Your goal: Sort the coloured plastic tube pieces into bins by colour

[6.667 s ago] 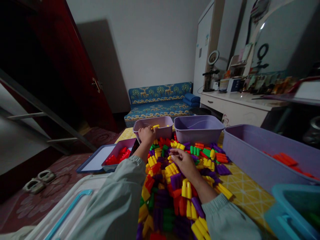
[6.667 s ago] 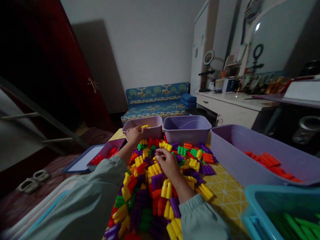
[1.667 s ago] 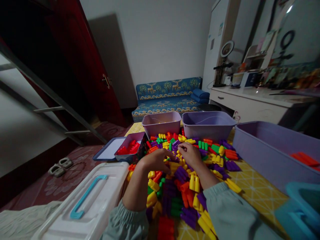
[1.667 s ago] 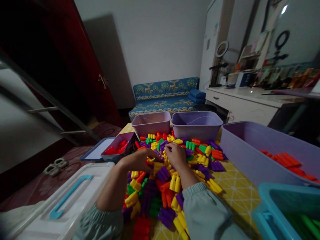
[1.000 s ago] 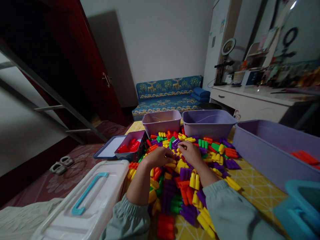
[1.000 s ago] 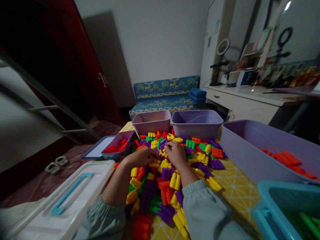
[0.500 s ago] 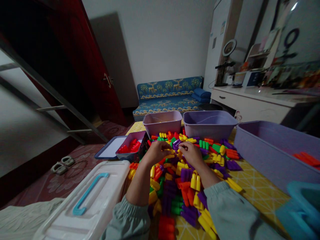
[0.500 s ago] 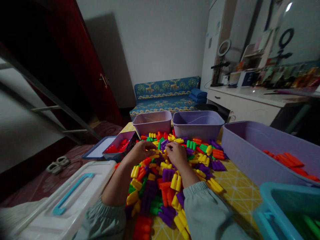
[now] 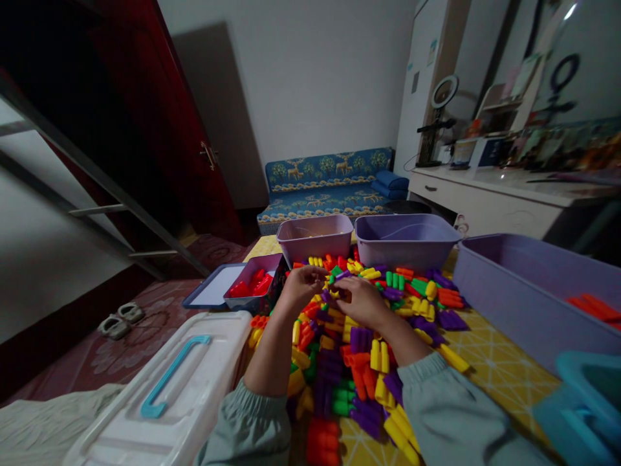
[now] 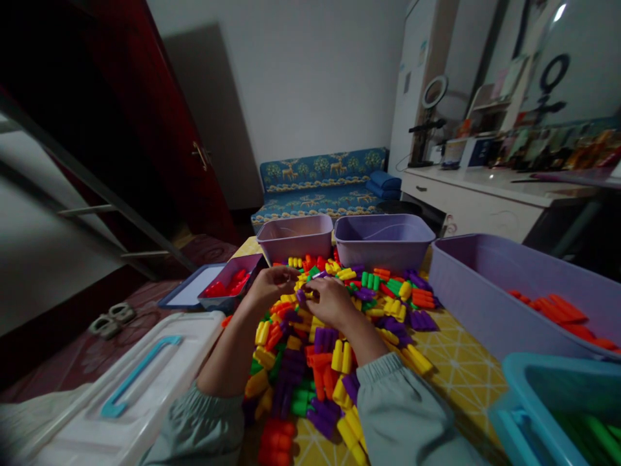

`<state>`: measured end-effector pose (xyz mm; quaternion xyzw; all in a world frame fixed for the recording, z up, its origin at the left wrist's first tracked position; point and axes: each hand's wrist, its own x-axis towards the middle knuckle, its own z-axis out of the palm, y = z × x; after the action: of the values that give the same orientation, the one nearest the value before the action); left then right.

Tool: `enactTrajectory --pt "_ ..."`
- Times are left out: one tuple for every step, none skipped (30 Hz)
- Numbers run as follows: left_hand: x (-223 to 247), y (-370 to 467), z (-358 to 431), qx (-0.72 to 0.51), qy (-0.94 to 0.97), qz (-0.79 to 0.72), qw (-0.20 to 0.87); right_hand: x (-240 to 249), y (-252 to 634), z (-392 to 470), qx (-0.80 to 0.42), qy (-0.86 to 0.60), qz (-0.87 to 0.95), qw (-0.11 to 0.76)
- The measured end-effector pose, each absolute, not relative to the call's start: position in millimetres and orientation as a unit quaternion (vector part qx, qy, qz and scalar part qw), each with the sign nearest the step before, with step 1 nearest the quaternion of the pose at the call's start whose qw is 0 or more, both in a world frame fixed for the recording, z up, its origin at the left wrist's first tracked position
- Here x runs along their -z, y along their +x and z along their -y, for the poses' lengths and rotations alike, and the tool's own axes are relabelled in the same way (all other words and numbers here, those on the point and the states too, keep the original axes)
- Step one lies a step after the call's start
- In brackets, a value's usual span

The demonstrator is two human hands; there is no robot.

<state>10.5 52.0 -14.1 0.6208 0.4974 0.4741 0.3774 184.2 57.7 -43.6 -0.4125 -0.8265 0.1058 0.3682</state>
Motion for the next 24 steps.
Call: enactTrajectory --pt "13.4 7.7 -50.7 -0.448 0.643 -0.508 0.356 45.2 183.8 -58.6 -0.095 -0.415 0.833 0.355" --pt "12.3 4.3 -49.0 -0.413 0.670 -0.520 0.330 47.4 183.9 -60.1 -0.095 -0.418 0.833 0.350" --pt "11.0 0.6 -47.0 -0.367 0.701 -0.528 0.308 50.0 184.3 -62.2 -0.107 -0.423 0.827 0.355" --pt "9.5 -3.0 -45.1 -0.313 0.733 -0.528 0.294 52.8 185.0 -64.5 -0.126 -0.428 0.818 0.364" --pt "8.2 -6.1 -43.3 -0.255 0.761 -0.522 0.290 55.5 185.8 -66.8 -0.148 -0.432 0.806 0.376" --pt "7.1 -8.4 -41.8 -0.201 0.783 -0.512 0.290 58.0 186.4 -68.9 -0.168 -0.436 0.795 0.387" --pt "6.3 -9.7 -40.7 -0.159 0.800 -0.503 0.287 59.8 187.0 -70.4 -0.184 -0.441 0.785 0.394" --pt "6.1 -9.8 -40.1 -0.129 0.810 -0.501 0.277 60.9 187.4 -71.2 -0.195 -0.445 0.778 0.399" --pt "6.2 -9.0 -39.9 -0.109 0.815 -0.506 0.261 61.0 187.6 -71.2 -0.200 -0.448 0.773 0.401" --pt "6.7 -7.5 -40.0 -0.099 0.815 -0.517 0.243 60.3 187.8 -70.4 -0.202 -0.449 0.772 0.402" --pt "7.2 -5.7 -40.3 -0.095 0.814 -0.527 0.226 58.8 187.9 -69.1 -0.202 -0.448 0.773 0.401" --pt "7.5 -3.8 -40.6 -0.098 0.811 -0.535 0.216 56.9 188.0 -67.4 -0.204 -0.443 0.778 0.396" --pt "7.6 -2.3 -40.9 -0.111 0.807 -0.540 0.210 54.7 188.2 -65.5 -0.209 -0.436 0.784 0.390" --pt "7.1 -1.2 -41.1 -0.131 0.803 -0.543 0.210 52.6 188.3 -63.8 -0.218 -0.427 0.790 0.383" --pt "6.2 -0.5 -41.1 -0.158 0.795 -0.546 0.212 50.7 188.4 -62.4 -0.231 -0.416 0.795 0.376" --pt "4.9 -0.3 -41.1 -0.185 0.786 -0.548 0.218 49.2 188.3 -61.4 -0.248 -0.404 0.798 0.372" --pt "3.4 -0.3 -41.1 -0.209 0.776 -0.549 0.228 48.1 188.0 -60.8 -0.267 -0.393 0.796 0.375" --pt "1.9 -0.3 -41.1 -0.229 0.767 -0.549 0.242 47.3 187.5 -60.5 -0.287 -0.384 0.788 0.386" --pt "0.7 -0.3 -41.3 -0.245 0.757 -0.548 0.257 46.6 186.8 -60.3 -0.307 -0.375 0.777 0.402" --pt "-0.1 -0.2 -41.7 -0.258 0.748 -0.547 0.272 45.8 186.1 -60.1 -0.325 -0.368 0.765 0.417" --pt "-0.3 0.0 -42.3 -0.269 0.740 -0.546 0.285 44.9 185.3 -59.8 -0.340 -0.364 0.753 0.431" --pt "0.2 0.3 -43.1 -0.276 0.734 -0.544 0.297 43.8 184.7 -59.3 -0.353 -0.362 0.742 0.440" --pt "1.2 0.4 -44.2 -0.279 0.730 -0.543 0.307 42.7 184.2 -58.6 -0.365 -0.362 0.734 0.444" --pt "2.5 0.4 -45.2 -0.278 0.731 -0.539 0.313 41.7 184.0 -57.9 -0.376 -0.362 0.728 0.445"
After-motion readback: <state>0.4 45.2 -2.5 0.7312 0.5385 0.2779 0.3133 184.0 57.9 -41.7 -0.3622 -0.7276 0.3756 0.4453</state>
